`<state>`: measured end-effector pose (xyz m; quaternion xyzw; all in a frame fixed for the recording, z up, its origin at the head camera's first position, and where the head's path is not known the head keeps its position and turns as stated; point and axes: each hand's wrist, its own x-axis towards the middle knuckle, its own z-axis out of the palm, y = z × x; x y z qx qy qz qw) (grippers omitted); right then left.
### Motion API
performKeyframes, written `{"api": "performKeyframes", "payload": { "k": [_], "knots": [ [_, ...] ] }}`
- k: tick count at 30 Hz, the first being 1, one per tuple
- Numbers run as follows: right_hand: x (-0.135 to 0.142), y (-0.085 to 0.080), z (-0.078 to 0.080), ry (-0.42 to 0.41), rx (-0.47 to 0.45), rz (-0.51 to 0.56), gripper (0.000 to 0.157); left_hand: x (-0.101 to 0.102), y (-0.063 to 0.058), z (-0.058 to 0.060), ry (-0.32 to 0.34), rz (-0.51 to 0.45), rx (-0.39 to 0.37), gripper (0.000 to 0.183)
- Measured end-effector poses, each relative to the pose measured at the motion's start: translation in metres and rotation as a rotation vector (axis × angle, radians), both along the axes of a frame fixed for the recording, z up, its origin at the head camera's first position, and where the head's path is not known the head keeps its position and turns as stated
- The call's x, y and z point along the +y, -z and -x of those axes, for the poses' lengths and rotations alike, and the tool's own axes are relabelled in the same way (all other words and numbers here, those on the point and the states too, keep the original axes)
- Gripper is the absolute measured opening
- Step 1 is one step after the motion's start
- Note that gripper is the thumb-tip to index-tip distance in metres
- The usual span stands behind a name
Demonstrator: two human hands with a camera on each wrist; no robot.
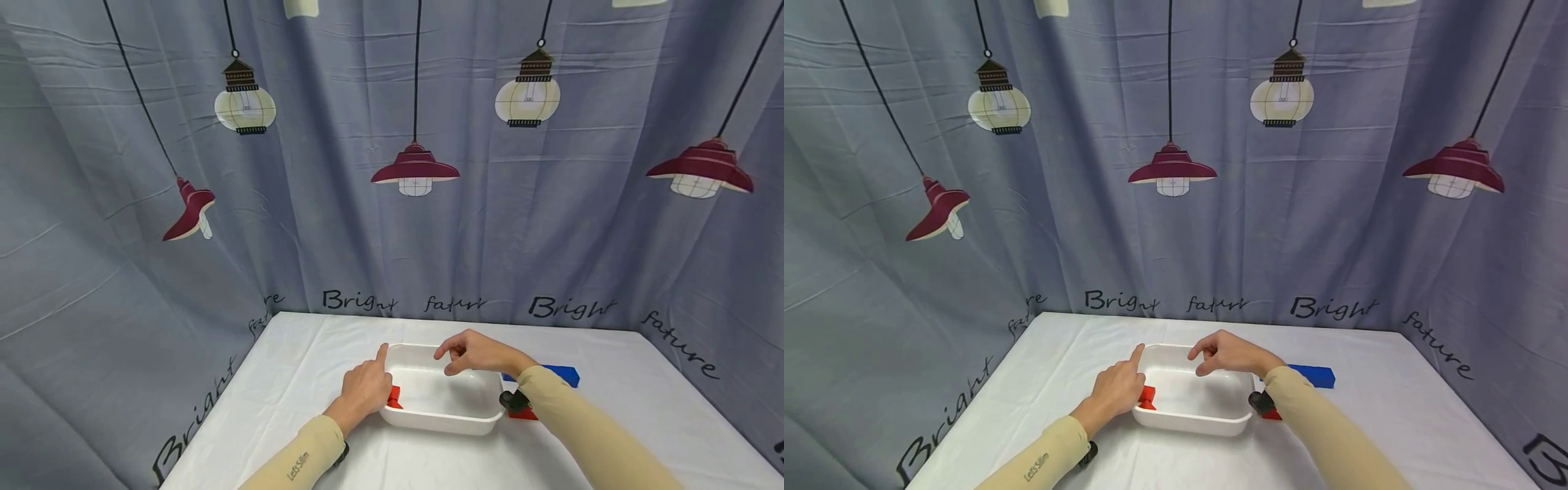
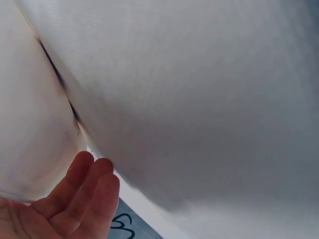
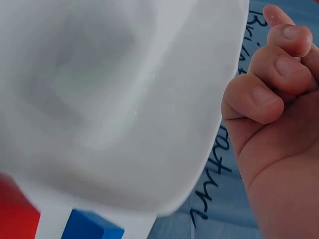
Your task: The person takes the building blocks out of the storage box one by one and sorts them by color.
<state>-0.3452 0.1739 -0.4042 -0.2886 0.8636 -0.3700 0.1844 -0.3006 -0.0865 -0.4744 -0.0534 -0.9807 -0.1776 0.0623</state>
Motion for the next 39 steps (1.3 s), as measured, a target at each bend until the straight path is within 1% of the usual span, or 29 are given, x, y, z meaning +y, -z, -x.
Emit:
{"api": "performKeyframes", "payload": {
  "k": [6,10,17,23,33,39],
  "knots": [
    [-0.015,0.011,0.011,-0.013,-0.011,-0.002,0.038,0.001,0.0,0.001,-0.001,-0.001,0.021,0.061],
    [-0.024,0.019,0.016,-0.023,-0.026,0.002,0.038,0.002,-0.002,0.001,-0.001,0.006,0.005,0.062],
    [-0.038,0.032,0.022,-0.024,-0.067,0.021,0.037,0.002,-0.003,0.001,0.004,0.019,-0.016,0.062],
    [-0.049,0.043,0.024,-0.017,-0.087,0.023,0.037,0.001,-0.001,0.002,0.005,0.017,-0.008,0.062],
    [-0.064,0.06,0.025,-0.047,-0.066,0.034,0.035,0.001,0.001,0.001,0.008,0.025,0.004,0.063],
    [-0.073,0.067,0.026,-0.065,-0.024,0.021,0.034,0.0,0.001,0.002,0.011,0.025,0.01,0.062]
  ]
}}
